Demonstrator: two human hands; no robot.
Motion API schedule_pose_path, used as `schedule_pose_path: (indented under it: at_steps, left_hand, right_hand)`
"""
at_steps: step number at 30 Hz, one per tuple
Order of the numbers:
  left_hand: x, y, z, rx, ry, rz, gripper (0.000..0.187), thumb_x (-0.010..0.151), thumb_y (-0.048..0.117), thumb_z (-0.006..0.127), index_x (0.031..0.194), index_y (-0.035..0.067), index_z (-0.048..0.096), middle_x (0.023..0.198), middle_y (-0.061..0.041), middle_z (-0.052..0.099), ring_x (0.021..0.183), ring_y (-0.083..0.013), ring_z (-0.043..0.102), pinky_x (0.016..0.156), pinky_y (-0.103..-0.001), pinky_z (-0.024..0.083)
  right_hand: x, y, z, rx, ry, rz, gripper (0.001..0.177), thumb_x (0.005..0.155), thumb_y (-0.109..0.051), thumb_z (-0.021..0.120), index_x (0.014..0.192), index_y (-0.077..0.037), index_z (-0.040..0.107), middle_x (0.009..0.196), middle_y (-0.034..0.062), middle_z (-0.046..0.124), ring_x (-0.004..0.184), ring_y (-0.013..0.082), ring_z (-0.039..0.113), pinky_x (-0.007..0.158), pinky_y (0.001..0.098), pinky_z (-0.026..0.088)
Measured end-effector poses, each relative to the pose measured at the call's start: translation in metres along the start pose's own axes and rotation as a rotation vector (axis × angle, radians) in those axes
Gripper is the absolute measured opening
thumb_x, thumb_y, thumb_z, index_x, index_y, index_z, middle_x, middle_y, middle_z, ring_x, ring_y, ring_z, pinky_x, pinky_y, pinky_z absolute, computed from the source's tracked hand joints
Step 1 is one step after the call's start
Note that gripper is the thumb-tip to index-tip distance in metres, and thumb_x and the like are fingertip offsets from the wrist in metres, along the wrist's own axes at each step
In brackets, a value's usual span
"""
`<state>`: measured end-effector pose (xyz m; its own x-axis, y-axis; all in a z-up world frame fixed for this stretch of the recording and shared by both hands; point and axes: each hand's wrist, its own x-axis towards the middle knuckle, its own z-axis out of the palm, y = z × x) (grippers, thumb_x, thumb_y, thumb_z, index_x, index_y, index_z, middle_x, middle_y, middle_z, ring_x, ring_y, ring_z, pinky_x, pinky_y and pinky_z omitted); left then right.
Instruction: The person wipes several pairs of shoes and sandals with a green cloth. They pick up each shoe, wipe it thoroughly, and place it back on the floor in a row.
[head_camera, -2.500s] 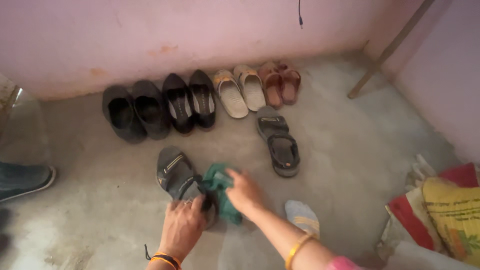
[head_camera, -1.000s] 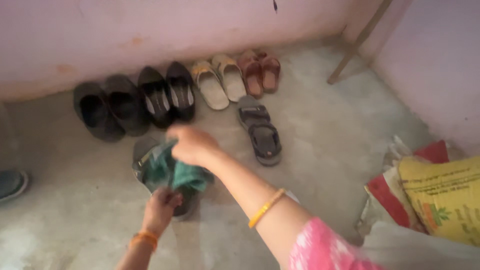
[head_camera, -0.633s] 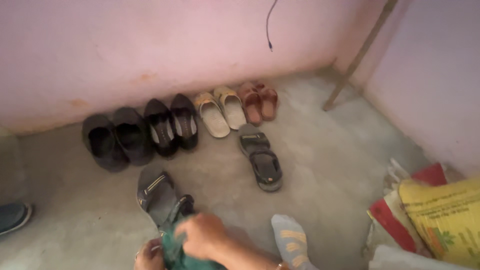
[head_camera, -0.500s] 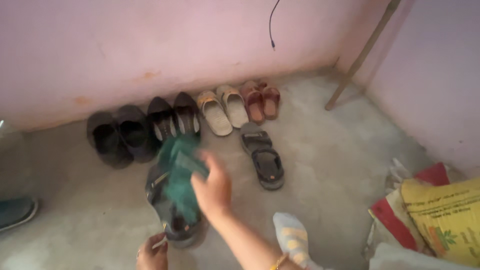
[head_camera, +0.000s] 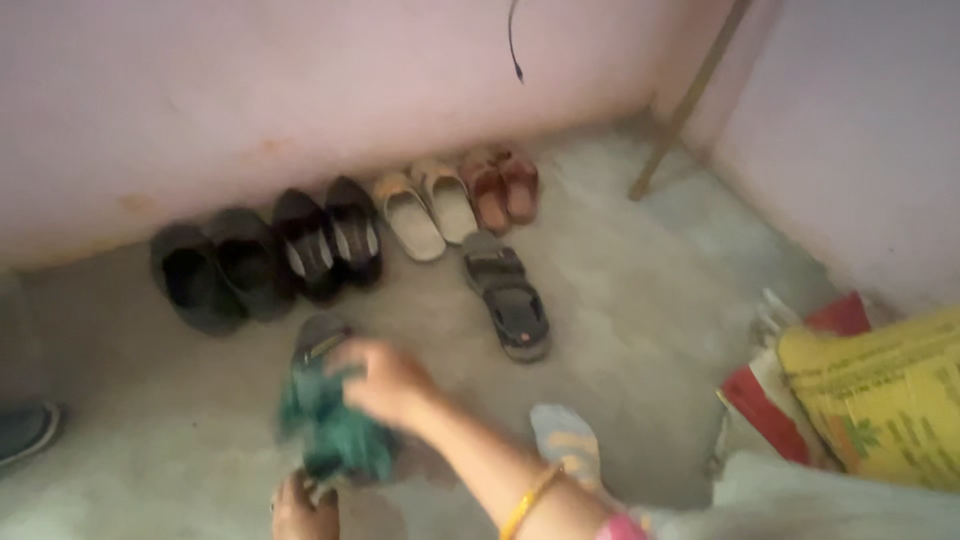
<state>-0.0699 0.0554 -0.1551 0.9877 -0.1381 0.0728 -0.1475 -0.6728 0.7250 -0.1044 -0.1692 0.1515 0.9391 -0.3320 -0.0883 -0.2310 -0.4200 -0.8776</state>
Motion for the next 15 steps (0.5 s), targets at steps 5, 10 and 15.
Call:
schedule_pose_path:
  at_steps: [5,10,15]
  left_hand:
    - [0.006,0.012,-0.002,0.038,-0.075,0.215,0.080,0.054,0.011,0.086,0.130,0.022,0.064,0.128,-0.019,0.064,0.110,-0.0379,0.068,0.095,-0.047,0.056]
    - [-0.005,0.011,0.009,0.299,-0.131,0.295,0.075,0.046,0.026,0.099,0.116,0.031,0.071,0.138,-0.023,0.053,0.123,-0.0396,0.061,0.099,-0.048,0.054]
    - [0.002,0.005,0.003,0.452,-0.358,0.214,0.091,0.054,0.029,0.094,0.138,0.032,0.058,0.150,-0.021,0.046,0.125,-0.0410,0.058,0.100,-0.049,0.053]
  right_hand:
    - [0.018,-0.030,-0.018,-0.044,0.646,-0.186,0.061,0.080,-0.015,0.068,0.139,-0.014,0.056,0.133,0.0149,0.064,0.120,0.0378,0.064,0.096,0.0442,0.052]
    - [-0.046,0.054,0.052,-0.622,-0.291,-0.044,0.056,0.082,-0.015,0.071,0.135,-0.025,0.059,0.143,0.0237,0.043,0.110,0.0487,0.059,0.090,0.0610,0.047]
    - [-0.058,0.084,0.115,-0.734,-0.084,-0.084,0.033,0.091,-0.017,0.069,0.123,-0.010,0.064,0.133,0.0229,0.053,0.102,0.0431,0.066,0.075,0.0535,0.056]
